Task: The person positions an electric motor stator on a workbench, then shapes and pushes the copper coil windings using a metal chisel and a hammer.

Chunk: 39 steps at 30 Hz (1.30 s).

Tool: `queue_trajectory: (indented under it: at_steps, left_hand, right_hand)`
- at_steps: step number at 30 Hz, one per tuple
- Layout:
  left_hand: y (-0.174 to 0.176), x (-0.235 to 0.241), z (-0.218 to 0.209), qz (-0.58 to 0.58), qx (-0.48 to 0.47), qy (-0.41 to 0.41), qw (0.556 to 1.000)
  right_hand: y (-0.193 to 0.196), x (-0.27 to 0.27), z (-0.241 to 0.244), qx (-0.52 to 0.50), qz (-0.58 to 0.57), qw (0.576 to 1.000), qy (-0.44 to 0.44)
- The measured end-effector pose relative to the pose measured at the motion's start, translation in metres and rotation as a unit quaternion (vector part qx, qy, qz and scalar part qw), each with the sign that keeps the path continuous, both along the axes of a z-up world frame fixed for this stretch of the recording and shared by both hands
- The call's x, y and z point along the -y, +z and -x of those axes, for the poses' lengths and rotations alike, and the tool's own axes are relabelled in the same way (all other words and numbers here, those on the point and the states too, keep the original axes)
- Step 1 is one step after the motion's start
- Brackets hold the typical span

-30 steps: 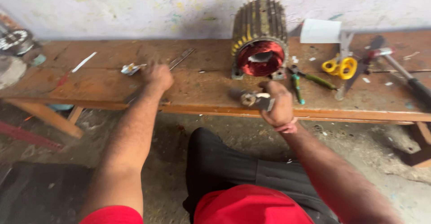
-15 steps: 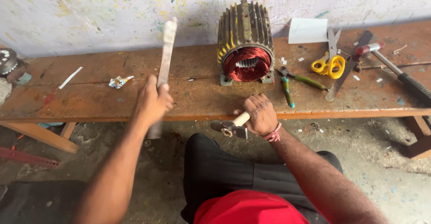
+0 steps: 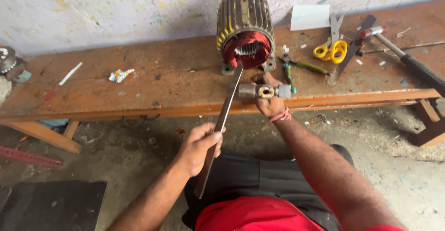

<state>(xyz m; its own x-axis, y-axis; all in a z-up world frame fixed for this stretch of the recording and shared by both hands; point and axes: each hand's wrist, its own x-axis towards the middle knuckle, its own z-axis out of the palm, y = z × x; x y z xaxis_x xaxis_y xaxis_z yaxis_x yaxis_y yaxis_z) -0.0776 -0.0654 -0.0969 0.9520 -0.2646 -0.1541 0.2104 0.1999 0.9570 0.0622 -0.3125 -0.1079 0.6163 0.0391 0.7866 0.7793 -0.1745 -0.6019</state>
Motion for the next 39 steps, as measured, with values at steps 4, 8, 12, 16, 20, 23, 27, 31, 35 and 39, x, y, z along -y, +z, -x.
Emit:
queue_trajectory:
  at_steps: [4, 8, 12, 16, 20, 23, 27, 31, 35, 39]
  left_hand:
    - [0.018, 0.023, -0.01, 0.002, -0.021, -0.008, 1.0]
    - [0.036, 0.049, -0.015, 0.023, -0.013, 0.001, 1.0]
    - [0.045, 0.068, -0.026, 0.13, 0.009, -0.023, 0.991]
    - [0.043, 0.081, -0.049, 0.131, 0.039, 0.002, 0.991]
    - [0.039, 0.099, -0.077, 0.131, 0.03, 0.066, 0.989]
    - [0.036, 0.106, -0.087, 0.13, 0.015, 0.109, 0.985]
    - [0.035, 0.112, -0.099, 0.147, -0.029, 0.149, 0.977]
    - [0.032, 0.123, -0.108, 0.124, -0.058, 0.183, 0.974]
    - [0.032, 0.132, -0.113, 0.126, -0.063, 0.196, 0.971]
    - [0.035, 0.135, -0.112, 0.129, -0.064, 0.203, 0.969]
  right_hand:
    - [0.002, 0.005, 0.004, -0.026, 0.011, 0.999, 0.02]
    - [0.005, 0.006, -0.002, 0.029, 0.002, 0.999, 0.035]
    - [0.004, 0.009, 0.0, -0.013, -0.01, 0.999, 0.035]
    - [0.003, 0.009, 0.001, -0.073, -0.054, 0.995, 0.048]
    - [-0.004, 0.013, -0.003, -0.043, -0.058, 0.997, 0.037]
    - [-0.013, 0.011, -0.005, -0.056, -0.085, 0.993, 0.064]
    - [-0.007, 0.008, -0.005, -0.08, -0.147, 0.977, 0.135]
    - [0.019, 0.006, 0.013, -0.287, -0.281, 0.872, 0.279]
    - [0.045, 0.028, 0.03, -0.277, -0.145, 0.95, 0.012]
    - [0.052, 0.053, 0.045, -0.202, 0.026, 0.972, -0.117]
